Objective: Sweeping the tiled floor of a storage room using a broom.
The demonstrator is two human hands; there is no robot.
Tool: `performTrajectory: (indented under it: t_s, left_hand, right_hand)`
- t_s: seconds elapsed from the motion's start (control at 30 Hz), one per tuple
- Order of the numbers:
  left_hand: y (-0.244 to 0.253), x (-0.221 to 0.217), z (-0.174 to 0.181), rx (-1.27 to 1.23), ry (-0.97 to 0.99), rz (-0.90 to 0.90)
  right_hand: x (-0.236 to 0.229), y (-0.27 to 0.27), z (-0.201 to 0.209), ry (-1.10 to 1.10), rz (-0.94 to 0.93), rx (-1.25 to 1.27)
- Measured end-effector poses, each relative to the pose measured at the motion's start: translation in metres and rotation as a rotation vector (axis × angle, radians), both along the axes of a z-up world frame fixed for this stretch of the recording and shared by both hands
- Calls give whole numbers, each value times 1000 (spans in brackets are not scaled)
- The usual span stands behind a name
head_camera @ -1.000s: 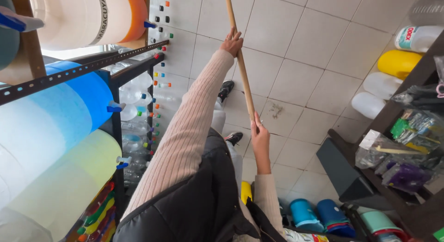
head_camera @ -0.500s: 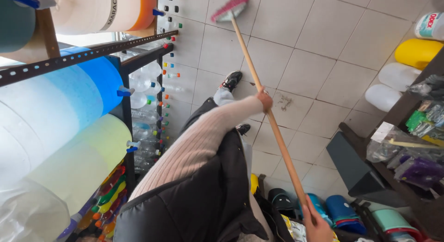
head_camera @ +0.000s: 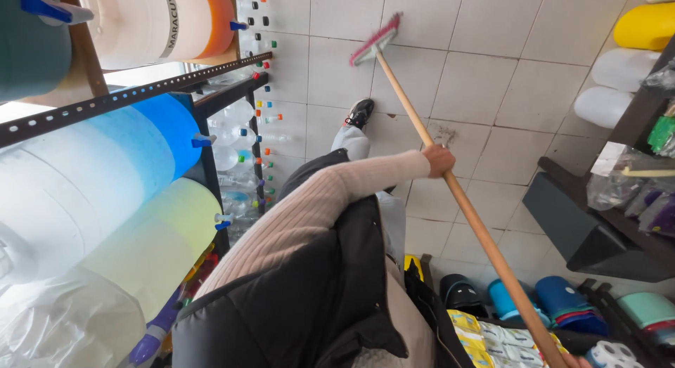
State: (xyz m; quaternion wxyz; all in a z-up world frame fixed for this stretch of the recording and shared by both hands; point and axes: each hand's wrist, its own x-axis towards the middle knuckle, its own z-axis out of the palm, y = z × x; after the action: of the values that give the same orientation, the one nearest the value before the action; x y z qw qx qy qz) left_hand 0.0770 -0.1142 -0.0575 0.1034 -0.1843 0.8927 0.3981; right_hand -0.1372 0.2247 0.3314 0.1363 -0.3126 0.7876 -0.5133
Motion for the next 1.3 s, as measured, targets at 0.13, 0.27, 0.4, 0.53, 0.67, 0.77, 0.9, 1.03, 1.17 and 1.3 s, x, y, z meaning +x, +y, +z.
performTrajectory:
  t_s: [0.13, 0.27, 0.4, 0.53, 0.67, 0.77, 0.9, 1.03, 1.17, 1.3]
  left_hand:
    - [-81, 43, -68, -175, -148, 99]
    - [-183, 111, -116, -615, -432, 123]
    - [-202, 174, -99, -557, -627, 192]
    - [-140, 210, -132, -498, -703, 338]
    - [-67, 176, -81, -434, -641, 390]
    - [31, 143, -111, -360, -480, 303]
    - [172, 46, -121, -344, -306, 154]
    - [305, -30, -87, -236, -221, -15]
    - [354, -61, -50, -118, -69, 0]
    - [333, -59, -13, -35, 37, 57]
  right_hand:
    - [115, -125, -25, -303, -111, -301]
    - [188, -205, -99, -695, -2, -434]
    - [260, -233, -124, -666, 122, -303]
    - [265, -187, -139, -607, 272, -246]
    - [227, -122, -126, -484, 197, -243]
    - [174, -50, -96, -760, -3, -306]
    - [100, 103, -59, -786, -164, -328]
    - [72, 233, -7, -710, -346, -329]
    - [69, 267, 35, -621, -357, -257]
    - [54, 271, 38, -519, -372, -280]
